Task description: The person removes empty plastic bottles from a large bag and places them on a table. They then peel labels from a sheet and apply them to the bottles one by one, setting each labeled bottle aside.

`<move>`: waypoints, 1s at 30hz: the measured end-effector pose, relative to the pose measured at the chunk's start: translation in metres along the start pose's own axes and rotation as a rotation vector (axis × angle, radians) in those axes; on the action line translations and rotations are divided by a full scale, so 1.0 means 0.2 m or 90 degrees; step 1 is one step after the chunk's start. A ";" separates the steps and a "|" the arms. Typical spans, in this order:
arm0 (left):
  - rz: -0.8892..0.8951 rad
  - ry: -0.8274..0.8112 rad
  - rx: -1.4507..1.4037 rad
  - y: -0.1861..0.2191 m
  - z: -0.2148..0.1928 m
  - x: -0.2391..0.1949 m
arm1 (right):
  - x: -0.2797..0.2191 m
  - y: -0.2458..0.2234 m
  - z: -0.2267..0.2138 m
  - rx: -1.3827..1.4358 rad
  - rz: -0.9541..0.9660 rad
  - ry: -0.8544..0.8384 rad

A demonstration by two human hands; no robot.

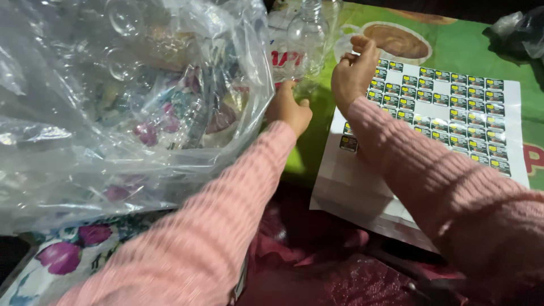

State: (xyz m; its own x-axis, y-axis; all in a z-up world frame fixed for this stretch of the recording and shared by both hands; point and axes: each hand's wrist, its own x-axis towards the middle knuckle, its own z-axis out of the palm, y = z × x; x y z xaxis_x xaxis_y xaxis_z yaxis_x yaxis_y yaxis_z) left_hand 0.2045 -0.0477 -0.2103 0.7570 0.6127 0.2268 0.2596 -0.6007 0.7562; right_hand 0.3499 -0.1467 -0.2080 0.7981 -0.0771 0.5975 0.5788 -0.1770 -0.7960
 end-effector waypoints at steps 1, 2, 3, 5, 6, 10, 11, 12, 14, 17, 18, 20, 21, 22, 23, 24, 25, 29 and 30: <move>0.065 0.041 -0.028 0.04 -0.09 -0.07 | -0.03 -0.10 0.00 0.031 -0.034 0.010; 0.130 0.085 -0.056 0.08 -0.20 -0.13 | -0.07 -0.22 0.00 0.064 -0.069 0.018; 0.195 0.129 -0.083 0.12 -0.31 -0.17 | -0.11 -0.35 -0.01 0.074 -0.108 -0.008; 0.205 0.204 -0.197 0.23 -0.50 -0.19 | -0.19 -0.61 -0.03 0.095 -0.186 -0.060; 0.211 0.242 -0.254 0.26 -0.58 -0.20 | -0.22 -0.74 -0.02 0.102 -0.250 -0.064; 0.108 0.168 -0.456 0.27 -0.96 -0.08 | -0.31 -1.14 0.07 0.151 -0.426 -0.144; 0.218 0.234 -0.366 0.24 -1.05 -0.06 | -0.32 -1.20 0.10 0.165 -0.448 -0.177; 0.204 0.257 -0.180 0.19 -1.13 -0.05 | -0.32 -1.23 0.14 0.163 -0.466 -0.261; 0.131 0.226 0.093 0.10 -1.27 -0.04 | -0.35 -1.25 0.22 0.156 -0.502 -0.431; -0.028 0.092 0.315 -0.01 -1.37 -0.08 | -0.44 -1.19 0.32 -0.013 -0.478 -0.603; -0.075 0.064 0.363 -0.03 -1.38 -0.09 | -0.46 -1.16 0.35 -0.045 -0.477 -0.658; -0.159 -0.009 0.428 -0.07 -1.40 -0.11 | -0.50 -1.10 0.39 -0.107 -0.471 -0.725; -0.196 -0.053 0.446 -0.09 -1.41 -0.12 | -0.52 -1.08 0.41 -0.136 -0.467 -0.737; -0.232 -0.097 0.463 -0.10 -1.41 -0.12 | -0.54 -1.06 0.43 -0.166 -0.463 -0.747; -0.234 -0.095 0.479 -0.12 -1.41 -0.13 | -0.55 -1.05 0.46 -0.194 -0.491 -0.764; -0.236 -0.094 0.494 -0.13 -1.40 -0.14 | -0.56 -1.04 0.47 -0.222 -0.517 -0.783; -0.239 -0.093 0.510 -0.15 -1.40 -0.15 | -0.57 -1.04 0.48 -0.250 -0.543 -0.802; -0.241 -0.104 0.555 -0.19 -1.37 -0.15 | -0.60 -1.12 0.48 -0.309 -0.532 -0.874; -0.237 -0.111 0.570 -0.19 -1.36 -0.15 | -0.61 -1.15 0.47 -0.350 -0.519 -0.880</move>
State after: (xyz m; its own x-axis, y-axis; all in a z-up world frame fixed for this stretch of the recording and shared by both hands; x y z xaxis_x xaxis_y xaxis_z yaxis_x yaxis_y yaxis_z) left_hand 0.0097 0.0968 -0.0793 0.5933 0.8010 -0.0795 0.8036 -0.5952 0.0007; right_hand 0.1358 -0.0036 -0.1078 0.0542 0.9976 0.0437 0.9977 -0.0523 -0.0437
